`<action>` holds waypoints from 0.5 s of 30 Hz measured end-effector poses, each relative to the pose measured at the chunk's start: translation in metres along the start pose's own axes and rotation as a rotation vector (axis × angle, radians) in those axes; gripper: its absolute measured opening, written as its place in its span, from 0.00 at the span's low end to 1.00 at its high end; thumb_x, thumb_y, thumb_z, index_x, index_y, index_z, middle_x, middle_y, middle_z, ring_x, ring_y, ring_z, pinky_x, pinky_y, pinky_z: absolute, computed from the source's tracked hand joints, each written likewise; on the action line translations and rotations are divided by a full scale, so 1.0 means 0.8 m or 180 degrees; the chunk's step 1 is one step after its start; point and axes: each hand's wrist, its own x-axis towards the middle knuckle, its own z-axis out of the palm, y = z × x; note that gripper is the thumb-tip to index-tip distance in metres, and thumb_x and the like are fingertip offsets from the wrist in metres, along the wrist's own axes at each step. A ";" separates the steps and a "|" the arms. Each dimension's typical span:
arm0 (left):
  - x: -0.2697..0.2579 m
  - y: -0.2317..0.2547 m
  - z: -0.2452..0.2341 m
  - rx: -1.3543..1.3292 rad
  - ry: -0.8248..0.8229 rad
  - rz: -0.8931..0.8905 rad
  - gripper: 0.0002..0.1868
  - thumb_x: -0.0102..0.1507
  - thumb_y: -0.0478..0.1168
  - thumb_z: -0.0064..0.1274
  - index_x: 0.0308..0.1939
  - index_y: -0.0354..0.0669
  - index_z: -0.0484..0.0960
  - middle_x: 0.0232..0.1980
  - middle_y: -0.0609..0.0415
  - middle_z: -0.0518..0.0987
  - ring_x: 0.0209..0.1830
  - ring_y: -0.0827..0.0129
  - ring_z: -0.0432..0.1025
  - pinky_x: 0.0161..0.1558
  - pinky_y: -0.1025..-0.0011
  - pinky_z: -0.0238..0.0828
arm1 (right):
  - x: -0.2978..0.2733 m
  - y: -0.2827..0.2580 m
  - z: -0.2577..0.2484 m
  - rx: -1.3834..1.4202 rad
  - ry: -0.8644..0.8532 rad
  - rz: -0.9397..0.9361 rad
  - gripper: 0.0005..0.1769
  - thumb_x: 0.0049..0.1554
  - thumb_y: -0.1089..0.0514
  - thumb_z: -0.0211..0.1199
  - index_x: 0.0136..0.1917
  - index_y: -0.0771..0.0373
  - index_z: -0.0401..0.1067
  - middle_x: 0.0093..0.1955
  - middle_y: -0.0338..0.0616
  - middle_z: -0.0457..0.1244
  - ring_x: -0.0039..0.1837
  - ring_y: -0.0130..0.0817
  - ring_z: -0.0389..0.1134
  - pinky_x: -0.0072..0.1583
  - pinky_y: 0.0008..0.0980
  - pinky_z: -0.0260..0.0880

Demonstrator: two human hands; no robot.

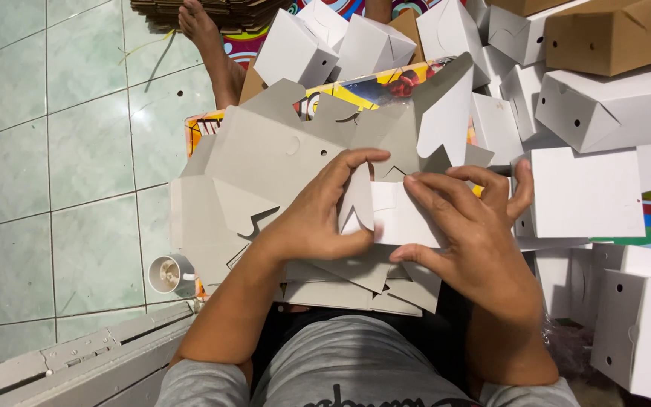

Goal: Folding flat cardboard templates into small white boxes

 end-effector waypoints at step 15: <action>-0.004 0.010 0.014 0.0878 0.0461 -0.0443 0.25 0.66 0.53 0.53 0.66 0.56 0.70 0.54 0.55 0.73 0.57 0.63 0.73 0.54 0.65 0.70 | -0.009 -0.002 0.007 0.0354 0.0062 0.0053 0.44 0.50 0.32 0.71 0.72 0.54 0.66 0.71 0.38 0.63 0.72 0.48 0.55 0.79 0.66 0.32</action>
